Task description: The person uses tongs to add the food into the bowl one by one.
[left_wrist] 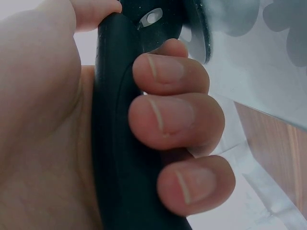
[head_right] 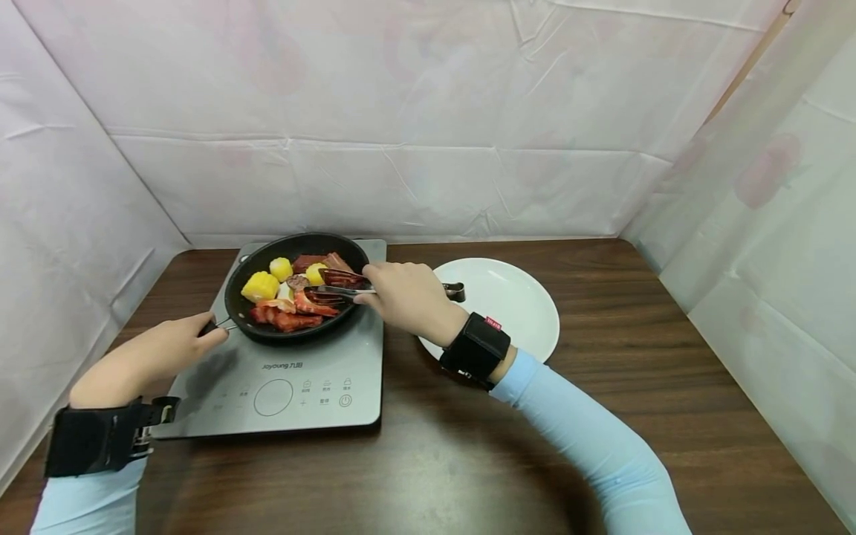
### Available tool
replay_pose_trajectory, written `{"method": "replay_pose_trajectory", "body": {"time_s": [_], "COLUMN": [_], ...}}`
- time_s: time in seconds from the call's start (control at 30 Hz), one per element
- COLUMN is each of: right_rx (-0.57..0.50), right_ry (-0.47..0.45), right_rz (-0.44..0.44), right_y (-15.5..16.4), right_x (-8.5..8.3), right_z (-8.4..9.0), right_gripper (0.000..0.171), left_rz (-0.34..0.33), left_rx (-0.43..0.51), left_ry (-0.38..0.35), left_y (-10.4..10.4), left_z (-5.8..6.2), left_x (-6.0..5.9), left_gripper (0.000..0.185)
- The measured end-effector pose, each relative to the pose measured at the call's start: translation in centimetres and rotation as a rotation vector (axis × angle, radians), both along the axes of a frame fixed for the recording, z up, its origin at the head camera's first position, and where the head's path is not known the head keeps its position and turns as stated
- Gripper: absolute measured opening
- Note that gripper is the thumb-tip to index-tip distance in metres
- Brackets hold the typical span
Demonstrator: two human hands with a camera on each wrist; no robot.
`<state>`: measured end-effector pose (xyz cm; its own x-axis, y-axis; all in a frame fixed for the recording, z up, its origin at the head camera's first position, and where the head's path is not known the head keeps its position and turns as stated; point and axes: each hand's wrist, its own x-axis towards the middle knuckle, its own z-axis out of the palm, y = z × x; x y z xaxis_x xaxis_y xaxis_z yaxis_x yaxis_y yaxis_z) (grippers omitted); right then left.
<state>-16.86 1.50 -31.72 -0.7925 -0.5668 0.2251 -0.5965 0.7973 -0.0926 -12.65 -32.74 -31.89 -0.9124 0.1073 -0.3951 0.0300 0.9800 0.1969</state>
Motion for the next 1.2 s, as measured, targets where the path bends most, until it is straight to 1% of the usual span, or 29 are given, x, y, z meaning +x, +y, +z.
{"method": "replay_pose_trajectory", "body": {"time_s": [0.1, 0.23, 0.43, 0.73, 1.2], "right_rx": [0.001, -0.004, 0.003, -0.009, 0.010], "right_ry": [-0.030, -0.063, -0.065, -0.097, -0.112], "right_rz": [-0.005, -0.006, -0.013, -0.024, -0.053], "right_y": [0.01, 0.03, -0.03, -0.02, 0.16], "right_x": [0.02, 0.05, 0.01, 0.14, 0.22], "right_z": [-0.04, -0.20, -0.30, -0.36, -0.29], "right_gripper": [0.045, 0.047, 0.048, 0.050, 0.054], "left_rz": [-0.007, -0.008, -0.004, -0.003, -0.010], "left_rx": [-0.007, -0.009, -0.003, 0.006, -0.006], "left_ry": [0.005, 0.008, 0.005, 0.011, 0.005], "left_y": [-0.05, 0.00, -0.02, -0.06, -0.03], "left_z": [0.04, 0.11, 0.05, -0.04, 0.02], "left_x": [-0.02, 0.03, 0.05, 0.04, -0.01], "left_gripper": [0.077, 0.076, 0.076, 0.077, 0.076]}}
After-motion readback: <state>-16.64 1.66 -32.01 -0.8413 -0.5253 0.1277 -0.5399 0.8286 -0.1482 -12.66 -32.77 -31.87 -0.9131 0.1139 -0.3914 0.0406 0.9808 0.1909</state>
